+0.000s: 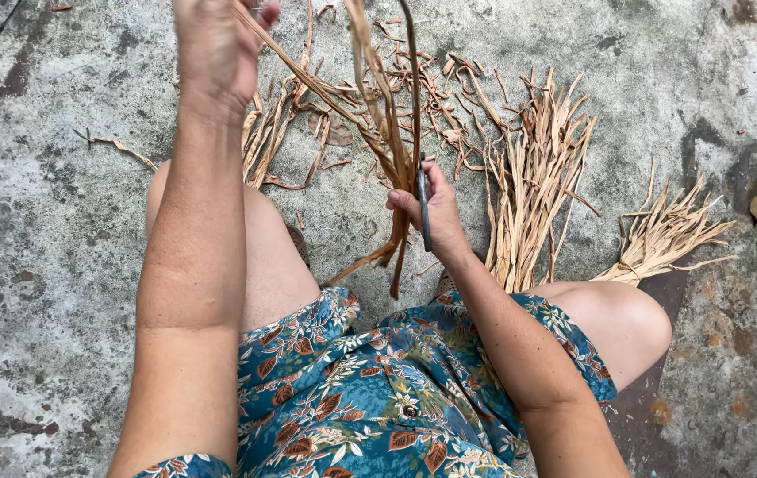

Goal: The person sits on a concrete floor and uses shears to trim and split dried plant stalks. They repeatedly cut the stalks into smaller pieces and gather them into a bundle, which is then tied together with a strip of material.

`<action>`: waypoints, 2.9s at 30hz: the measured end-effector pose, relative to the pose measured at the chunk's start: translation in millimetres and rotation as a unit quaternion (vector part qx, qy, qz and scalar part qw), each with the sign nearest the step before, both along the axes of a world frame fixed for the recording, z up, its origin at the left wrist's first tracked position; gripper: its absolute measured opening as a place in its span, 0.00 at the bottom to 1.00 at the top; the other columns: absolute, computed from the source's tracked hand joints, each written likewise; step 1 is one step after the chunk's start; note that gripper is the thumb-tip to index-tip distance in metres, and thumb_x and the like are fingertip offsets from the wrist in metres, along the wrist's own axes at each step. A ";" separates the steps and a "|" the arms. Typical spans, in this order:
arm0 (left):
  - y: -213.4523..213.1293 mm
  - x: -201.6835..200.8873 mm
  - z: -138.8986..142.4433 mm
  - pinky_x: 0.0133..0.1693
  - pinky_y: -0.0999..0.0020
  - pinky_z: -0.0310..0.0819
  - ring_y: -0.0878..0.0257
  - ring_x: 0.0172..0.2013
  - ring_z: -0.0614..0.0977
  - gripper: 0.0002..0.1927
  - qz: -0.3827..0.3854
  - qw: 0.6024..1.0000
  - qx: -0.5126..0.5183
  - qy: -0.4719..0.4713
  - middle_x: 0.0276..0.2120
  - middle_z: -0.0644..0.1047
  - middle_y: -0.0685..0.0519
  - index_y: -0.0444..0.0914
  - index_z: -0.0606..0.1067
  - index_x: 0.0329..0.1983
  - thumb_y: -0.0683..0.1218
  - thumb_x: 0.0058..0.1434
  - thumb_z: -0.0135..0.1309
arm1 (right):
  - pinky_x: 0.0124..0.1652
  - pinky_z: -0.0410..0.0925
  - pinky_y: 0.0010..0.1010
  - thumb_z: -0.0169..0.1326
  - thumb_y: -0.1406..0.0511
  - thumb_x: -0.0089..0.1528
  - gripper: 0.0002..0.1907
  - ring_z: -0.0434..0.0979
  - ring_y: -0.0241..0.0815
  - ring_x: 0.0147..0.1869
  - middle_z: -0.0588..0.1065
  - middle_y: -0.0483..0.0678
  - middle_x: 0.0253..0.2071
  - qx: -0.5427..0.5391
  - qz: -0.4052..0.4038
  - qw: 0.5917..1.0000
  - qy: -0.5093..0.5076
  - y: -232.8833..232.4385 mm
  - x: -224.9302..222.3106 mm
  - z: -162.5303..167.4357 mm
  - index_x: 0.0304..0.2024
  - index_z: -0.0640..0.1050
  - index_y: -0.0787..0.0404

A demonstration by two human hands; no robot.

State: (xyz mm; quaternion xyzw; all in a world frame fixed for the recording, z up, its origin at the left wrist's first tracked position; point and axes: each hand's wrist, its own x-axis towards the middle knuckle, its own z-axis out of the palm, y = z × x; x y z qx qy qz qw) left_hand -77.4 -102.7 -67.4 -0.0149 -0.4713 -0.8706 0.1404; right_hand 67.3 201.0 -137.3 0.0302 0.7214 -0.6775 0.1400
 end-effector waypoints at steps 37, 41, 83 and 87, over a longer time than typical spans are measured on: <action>123.7 55.7 -25.4 0.39 0.69 0.80 0.67 0.31 0.80 0.18 -0.270 0.957 0.083 -0.067 0.33 0.79 0.54 0.35 0.71 0.58 0.53 0.77 0.42 | 0.44 0.73 0.30 0.70 0.64 0.57 0.27 0.78 0.38 0.43 0.77 0.49 0.39 0.150 -0.034 0.984 0.091 -3.3 8.2 29.3 0.55 0.71 0.58; 118.0 51.2 -26.4 0.29 0.73 0.75 0.72 0.24 0.75 0.15 -0.234 0.967 0.075 -0.065 0.28 0.76 0.58 0.36 0.72 0.54 0.51 0.76 0.45 | 0.49 0.78 0.27 0.67 0.60 0.58 0.29 0.84 0.34 0.48 0.82 0.45 0.43 0.049 -0.024 0.996 0.067 10.1 0.0 43.4 0.59 0.72 0.56; 113.0 52.4 -22.7 0.22 0.78 0.71 0.74 0.22 0.75 0.09 -0.206 0.973 0.020 -0.103 0.30 0.79 0.55 0.38 0.72 0.45 0.44 0.66 0.58 | 0.20 0.53 0.18 0.69 0.62 0.58 0.21 0.62 0.24 0.21 0.69 0.35 0.22 0.006 -0.020 0.999 0.033 23.1 -2.3 65.3 0.51 0.80 0.60; 111.3 54.2 -15.4 0.23 0.77 0.71 0.74 0.22 0.75 0.08 -0.201 0.975 0.032 -0.095 0.29 0.79 0.57 0.38 0.74 0.45 0.46 0.67 0.56 | 0.41 0.70 0.23 0.70 0.58 0.58 0.27 0.76 0.30 0.41 0.77 0.38 0.39 0.046 -0.022 0.996 0.075 22.5 -0.5 62.5 0.55 0.74 0.58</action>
